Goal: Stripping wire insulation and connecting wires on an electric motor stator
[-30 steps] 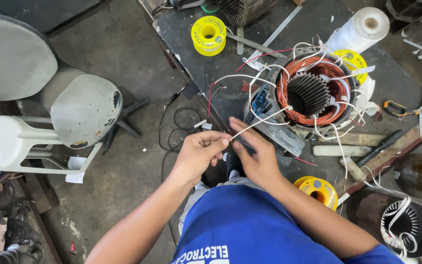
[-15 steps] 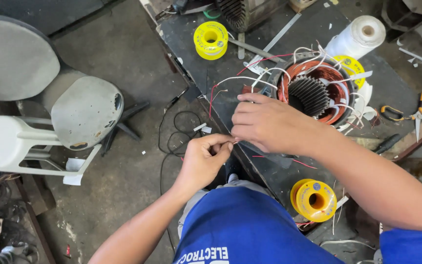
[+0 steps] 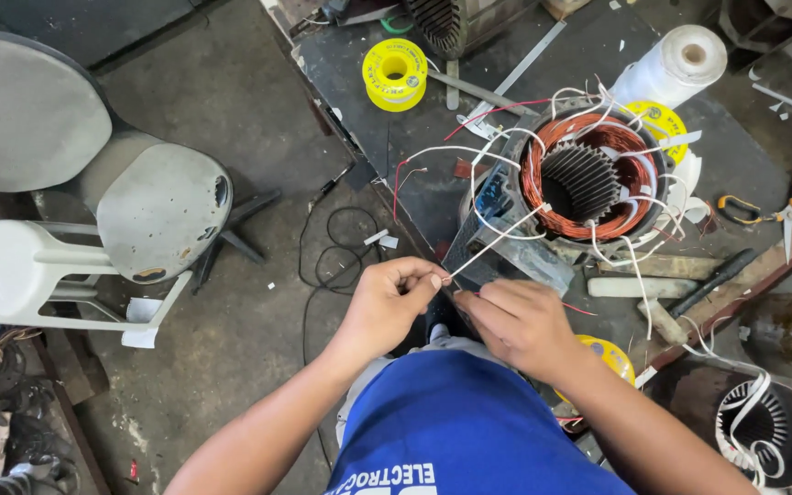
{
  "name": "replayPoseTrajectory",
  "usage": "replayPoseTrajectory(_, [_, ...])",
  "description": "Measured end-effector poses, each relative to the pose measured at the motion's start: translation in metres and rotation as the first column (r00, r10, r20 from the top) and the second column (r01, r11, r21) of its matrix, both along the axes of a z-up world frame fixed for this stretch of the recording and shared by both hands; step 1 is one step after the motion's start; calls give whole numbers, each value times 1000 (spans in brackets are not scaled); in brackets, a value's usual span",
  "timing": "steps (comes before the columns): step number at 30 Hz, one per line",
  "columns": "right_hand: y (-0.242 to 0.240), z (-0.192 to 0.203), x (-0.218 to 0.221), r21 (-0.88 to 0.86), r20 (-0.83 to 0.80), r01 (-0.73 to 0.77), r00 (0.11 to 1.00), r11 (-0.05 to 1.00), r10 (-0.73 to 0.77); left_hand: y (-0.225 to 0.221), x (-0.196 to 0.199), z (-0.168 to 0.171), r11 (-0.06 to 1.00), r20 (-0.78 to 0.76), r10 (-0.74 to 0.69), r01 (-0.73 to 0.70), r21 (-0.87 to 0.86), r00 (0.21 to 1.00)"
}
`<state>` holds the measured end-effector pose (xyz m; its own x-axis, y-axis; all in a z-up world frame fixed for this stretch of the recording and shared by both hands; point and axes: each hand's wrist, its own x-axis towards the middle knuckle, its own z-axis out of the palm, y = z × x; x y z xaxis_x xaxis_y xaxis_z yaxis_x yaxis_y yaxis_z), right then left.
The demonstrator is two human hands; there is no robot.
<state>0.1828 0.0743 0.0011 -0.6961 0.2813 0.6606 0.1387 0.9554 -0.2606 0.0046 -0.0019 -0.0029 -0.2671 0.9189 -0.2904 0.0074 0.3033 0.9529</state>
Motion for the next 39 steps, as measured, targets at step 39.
replayPoseTrajectory(39, [97,90,-76,-344,649,-372,569,862,504,5,-1,-8,889,-204,151,-42,457,967])
